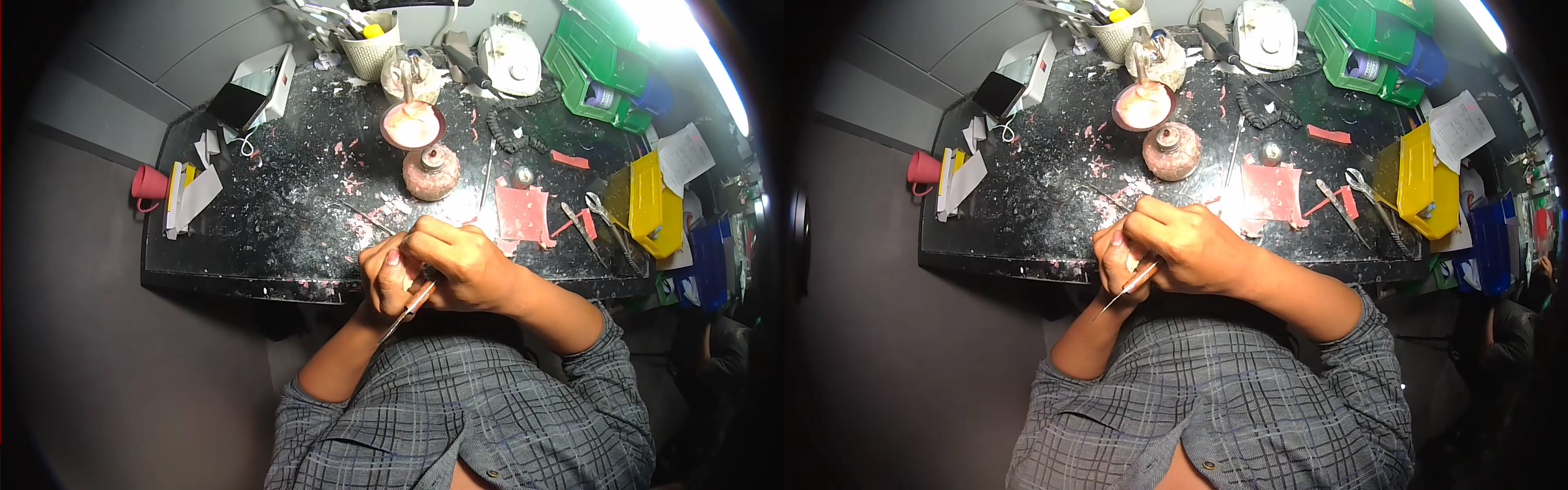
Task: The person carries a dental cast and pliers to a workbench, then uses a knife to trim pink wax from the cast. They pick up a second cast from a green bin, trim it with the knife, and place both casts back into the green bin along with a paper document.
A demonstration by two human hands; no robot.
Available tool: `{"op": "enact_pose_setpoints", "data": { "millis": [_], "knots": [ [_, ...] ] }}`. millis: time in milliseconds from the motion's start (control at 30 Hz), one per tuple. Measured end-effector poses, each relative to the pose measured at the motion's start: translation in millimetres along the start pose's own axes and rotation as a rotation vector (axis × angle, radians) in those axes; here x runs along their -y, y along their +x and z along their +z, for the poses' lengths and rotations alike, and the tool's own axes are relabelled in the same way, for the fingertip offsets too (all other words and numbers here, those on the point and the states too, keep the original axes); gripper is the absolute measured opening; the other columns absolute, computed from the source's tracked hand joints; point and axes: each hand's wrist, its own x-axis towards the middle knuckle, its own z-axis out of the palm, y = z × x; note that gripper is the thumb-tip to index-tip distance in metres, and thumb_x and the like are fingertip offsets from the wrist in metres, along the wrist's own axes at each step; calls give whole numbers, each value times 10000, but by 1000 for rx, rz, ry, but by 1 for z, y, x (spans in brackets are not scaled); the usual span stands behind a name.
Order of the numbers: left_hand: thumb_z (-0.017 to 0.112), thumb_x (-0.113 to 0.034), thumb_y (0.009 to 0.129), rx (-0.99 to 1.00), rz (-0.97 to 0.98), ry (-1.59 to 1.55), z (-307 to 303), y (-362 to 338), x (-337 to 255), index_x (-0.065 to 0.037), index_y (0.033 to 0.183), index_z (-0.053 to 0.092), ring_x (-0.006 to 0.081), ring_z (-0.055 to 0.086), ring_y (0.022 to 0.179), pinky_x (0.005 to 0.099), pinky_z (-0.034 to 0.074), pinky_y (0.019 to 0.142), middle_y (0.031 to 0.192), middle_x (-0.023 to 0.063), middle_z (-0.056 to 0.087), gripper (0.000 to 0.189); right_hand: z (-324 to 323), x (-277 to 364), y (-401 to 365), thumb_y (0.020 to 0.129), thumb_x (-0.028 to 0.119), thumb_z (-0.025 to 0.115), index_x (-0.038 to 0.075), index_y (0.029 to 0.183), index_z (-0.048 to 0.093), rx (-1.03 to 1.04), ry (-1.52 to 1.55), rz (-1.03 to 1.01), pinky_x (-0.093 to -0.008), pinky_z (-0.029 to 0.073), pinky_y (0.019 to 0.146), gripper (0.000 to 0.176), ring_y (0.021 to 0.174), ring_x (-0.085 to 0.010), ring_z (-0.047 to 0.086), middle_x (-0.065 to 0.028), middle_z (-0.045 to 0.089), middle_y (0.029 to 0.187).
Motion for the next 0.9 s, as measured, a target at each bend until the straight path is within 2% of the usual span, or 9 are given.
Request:
{"op": "enact_pose_setpoints", "data": {
  "millis": [267,333,400,433,533,667,733,833,900],
  "knots": [
    [307,-280,980,-56,47,44,3,-1,1,-20,676,489,205,475,489,340,346,474,594,94,466,439,2,2,2,673,36,733,33,884,571,-15,-16,19,-362,508,529,266,634,-274,607,-81,524,791],
    [272,-348,994,-54,44,57,2,0,-2,-25,714,522,177,456,505,307,339,488,598,54,464,495,4,0,0,677,63,763,39,842,580,-32,-31,24,-351,481,512,247,612,-253,591,-74,514,765],
    [298,-401,991,-267,-415,-299,9,-2,-3,-11,873,553,161,534,627,311,421,571,723,67,574,481,5,1,-4,690,70,762,55,774,572,-37,153,-59,-354,478,496,209,582,-259,581,-76,506,740],
    [221,-512,993,-277,-520,-417,-8,6,5,-25,905,564,119,474,659,277,385,591,769,37,567,602,9,10,-10,699,74,764,58,714,555,31,150,-66,-359,473,479,210,555,-260,575,-81,506,726],
    [225,-530,999,-168,-367,-234,-7,4,7,-17,924,572,101,417,628,248,339,573,733,21,522,624,33,11,-16,679,31,744,32,705,546,1,141,61,-357,465,477,200,556,-246,584,-91,530,720],
    [215,-552,1002,-240,-480,-362,-6,8,-1,-20,917,571,93,411,592,241,306,535,700,31,514,645,11,13,-6,714,13,734,22,721,507,-139,180,124,-383,441,539,227,586,-308,538,-117,501,702],
    [212,-557,1002,-233,-481,-403,-9,10,3,-17,926,579,98,414,562,238,289,505,694,49,528,657,-5,8,-6,699,21,760,30,747,537,-180,107,192,-342,437,526,229,573,-238,547,-89,518,698],
    [212,-560,1004,-344,-488,-473,-3,11,6,-10,939,589,114,418,525,240,291,464,642,58,513,670,-48,13,-14,689,15,808,49,811,585,-240,120,534,-259,414,496,256,558,-62,531,-11,560,693],
    [221,-560,1006,-299,-456,-502,-8,7,12,-2,937,584,116,429,531,234,297,458,646,62,514,669,-75,10,-25,742,-60,764,23,849,597,-352,200,654,-229,476,552,215,626,-24,566,6,585,707]
  ]
}}
